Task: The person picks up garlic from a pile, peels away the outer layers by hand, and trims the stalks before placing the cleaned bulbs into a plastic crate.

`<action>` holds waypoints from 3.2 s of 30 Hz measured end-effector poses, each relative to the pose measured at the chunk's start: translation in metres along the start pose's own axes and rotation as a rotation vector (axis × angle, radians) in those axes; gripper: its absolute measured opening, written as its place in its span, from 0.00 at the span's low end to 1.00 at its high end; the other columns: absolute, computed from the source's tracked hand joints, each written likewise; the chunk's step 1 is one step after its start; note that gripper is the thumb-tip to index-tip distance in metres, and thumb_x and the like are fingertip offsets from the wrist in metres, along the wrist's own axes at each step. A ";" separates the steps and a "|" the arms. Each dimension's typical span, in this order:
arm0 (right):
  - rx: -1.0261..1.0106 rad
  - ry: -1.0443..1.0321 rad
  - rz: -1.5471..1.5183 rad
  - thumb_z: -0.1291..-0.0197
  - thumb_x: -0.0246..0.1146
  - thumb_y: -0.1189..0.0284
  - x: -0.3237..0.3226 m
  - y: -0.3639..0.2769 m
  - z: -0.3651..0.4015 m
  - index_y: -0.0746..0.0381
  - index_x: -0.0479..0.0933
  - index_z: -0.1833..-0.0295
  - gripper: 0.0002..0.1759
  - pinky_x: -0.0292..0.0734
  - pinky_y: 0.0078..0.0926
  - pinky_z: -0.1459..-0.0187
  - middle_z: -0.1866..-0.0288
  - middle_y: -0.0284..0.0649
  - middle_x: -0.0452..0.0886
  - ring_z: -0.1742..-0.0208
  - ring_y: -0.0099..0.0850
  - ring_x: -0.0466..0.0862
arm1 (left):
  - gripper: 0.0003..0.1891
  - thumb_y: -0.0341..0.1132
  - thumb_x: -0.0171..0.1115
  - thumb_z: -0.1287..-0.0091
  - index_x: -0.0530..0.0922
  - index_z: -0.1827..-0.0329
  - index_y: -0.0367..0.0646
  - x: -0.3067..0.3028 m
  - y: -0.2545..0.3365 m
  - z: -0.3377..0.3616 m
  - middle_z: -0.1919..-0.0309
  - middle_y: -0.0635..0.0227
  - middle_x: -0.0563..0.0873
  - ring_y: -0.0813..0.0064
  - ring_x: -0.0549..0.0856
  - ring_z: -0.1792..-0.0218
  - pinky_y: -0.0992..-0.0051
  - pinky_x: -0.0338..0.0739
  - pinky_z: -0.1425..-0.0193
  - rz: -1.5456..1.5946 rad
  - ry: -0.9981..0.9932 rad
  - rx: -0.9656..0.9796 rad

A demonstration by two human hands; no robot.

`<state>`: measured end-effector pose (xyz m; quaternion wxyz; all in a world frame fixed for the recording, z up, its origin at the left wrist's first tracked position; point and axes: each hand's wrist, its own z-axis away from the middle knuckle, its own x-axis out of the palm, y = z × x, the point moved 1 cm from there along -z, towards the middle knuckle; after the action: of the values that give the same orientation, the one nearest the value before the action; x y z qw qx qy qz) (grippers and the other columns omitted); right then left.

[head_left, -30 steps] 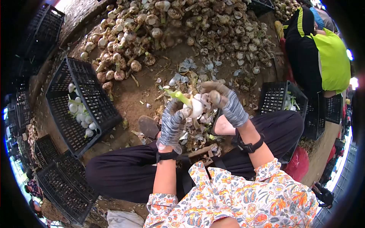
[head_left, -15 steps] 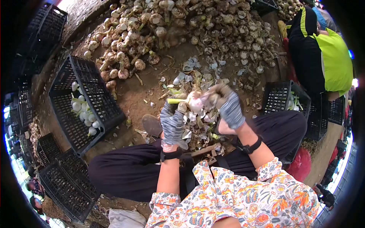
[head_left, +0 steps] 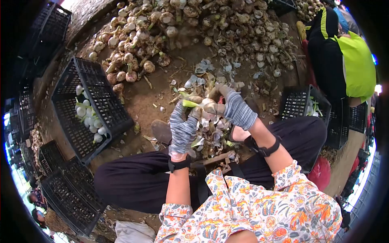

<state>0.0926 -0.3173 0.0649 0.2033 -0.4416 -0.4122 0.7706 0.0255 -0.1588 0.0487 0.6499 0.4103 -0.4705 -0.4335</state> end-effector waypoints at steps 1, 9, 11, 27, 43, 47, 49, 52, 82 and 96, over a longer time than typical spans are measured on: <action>0.103 -0.087 -0.012 0.44 0.61 0.69 -0.003 0.002 -0.001 0.67 0.74 0.57 0.13 0.75 0.25 0.59 0.65 0.42 0.76 0.62 0.30 0.77 | 0.11 0.28 0.58 0.37 0.75 0.52 0.37 0.000 0.002 0.000 0.58 0.67 0.81 0.80 0.78 0.59 0.81 0.72 0.52 -0.015 -0.015 -0.011; -0.053 -0.042 -0.385 0.40 0.56 0.73 -0.012 0.016 0.015 0.66 0.75 0.54 0.11 0.76 0.21 0.59 0.62 0.39 0.78 0.63 0.24 0.78 | 0.09 0.23 0.55 0.38 0.75 0.55 0.37 0.001 0.000 0.001 0.61 0.69 0.80 0.80 0.78 0.60 0.80 0.72 0.53 -0.088 -0.012 -0.009; -0.020 -0.001 -0.263 0.44 0.58 0.73 -0.002 0.010 0.022 0.65 0.73 0.54 0.13 0.75 0.24 0.59 0.64 0.39 0.79 0.63 0.25 0.78 | 0.09 0.23 0.54 0.38 0.75 0.55 0.37 0.001 -0.001 0.001 0.61 0.69 0.80 0.79 0.77 0.59 0.79 0.72 0.52 -0.143 0.000 0.044; 0.001 -0.122 -0.282 0.44 0.60 0.68 -0.015 -0.003 0.012 0.60 0.75 0.48 0.17 0.73 0.28 0.50 0.53 0.41 0.76 0.52 0.31 0.77 | 0.24 0.29 0.59 0.45 0.69 0.43 0.36 -0.009 -0.036 0.001 0.50 0.56 0.78 0.61 0.78 0.49 0.63 0.73 0.42 1.027 0.067 -0.364; 0.458 -0.244 -0.546 0.38 0.53 0.54 0.056 -0.011 -0.043 0.62 0.75 0.69 0.21 0.69 0.20 0.82 0.80 0.35 0.76 0.83 0.24 0.74 | 0.14 0.38 0.63 0.41 0.79 0.54 0.40 -0.049 0.031 -0.017 0.65 0.70 0.82 0.83 0.77 0.69 0.82 0.72 0.67 0.005 0.377 -0.069; -0.511 0.229 -0.030 0.38 0.52 0.63 0.089 0.016 -0.049 0.62 0.76 0.62 0.13 0.71 0.28 0.74 0.73 0.42 0.78 0.75 0.35 0.76 | 0.12 0.29 0.63 0.42 0.80 0.56 0.36 -0.036 -0.009 -0.022 0.63 0.67 0.84 0.81 0.80 0.63 0.81 0.74 0.57 0.201 0.224 -0.257; -0.144 0.025 -0.337 0.37 0.52 0.60 0.087 0.014 -0.047 0.61 0.75 0.64 0.15 0.68 0.24 0.78 0.76 0.39 0.77 0.79 0.31 0.74 | 0.12 0.29 0.63 0.42 0.80 0.55 0.36 -0.039 -0.016 -0.023 0.63 0.67 0.84 0.81 0.79 0.63 0.82 0.74 0.57 0.196 0.225 -0.227; 0.458 -0.171 -0.741 0.38 0.51 0.50 0.084 -0.009 -0.050 0.56 0.73 0.72 0.21 0.55 0.14 0.86 0.85 0.28 0.67 0.87 0.18 0.64 | 0.14 0.32 0.64 0.42 0.79 0.54 0.36 -0.046 -0.025 -0.027 0.61 0.66 0.84 0.79 0.80 0.60 0.80 0.75 0.54 0.166 0.198 -0.166; 0.120 0.319 0.475 0.48 0.60 0.58 0.162 0.102 -0.301 0.69 0.73 0.55 0.24 0.72 0.38 0.52 0.56 0.57 0.76 0.53 0.50 0.75 | 0.24 0.38 0.61 0.44 0.72 0.43 0.44 -0.075 -0.067 -0.041 0.53 0.48 0.78 0.52 0.77 0.52 0.65 0.72 0.48 -0.881 0.279 -0.291; 0.329 -0.255 -0.603 0.38 0.56 0.70 0.045 -0.017 -0.088 0.69 0.73 0.51 0.15 0.75 0.22 0.64 0.65 0.37 0.80 0.66 0.23 0.77 | 0.34 0.19 0.60 0.44 0.57 0.33 0.39 -0.049 -0.015 -0.038 0.39 0.63 0.66 0.72 0.69 0.42 0.74 0.67 0.39 0.223 0.117 0.125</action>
<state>0.1424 -0.2368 0.0317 0.4366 -0.1622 -0.4162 0.7809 0.0506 -0.1121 0.0140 0.6934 0.4197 -0.5006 -0.3040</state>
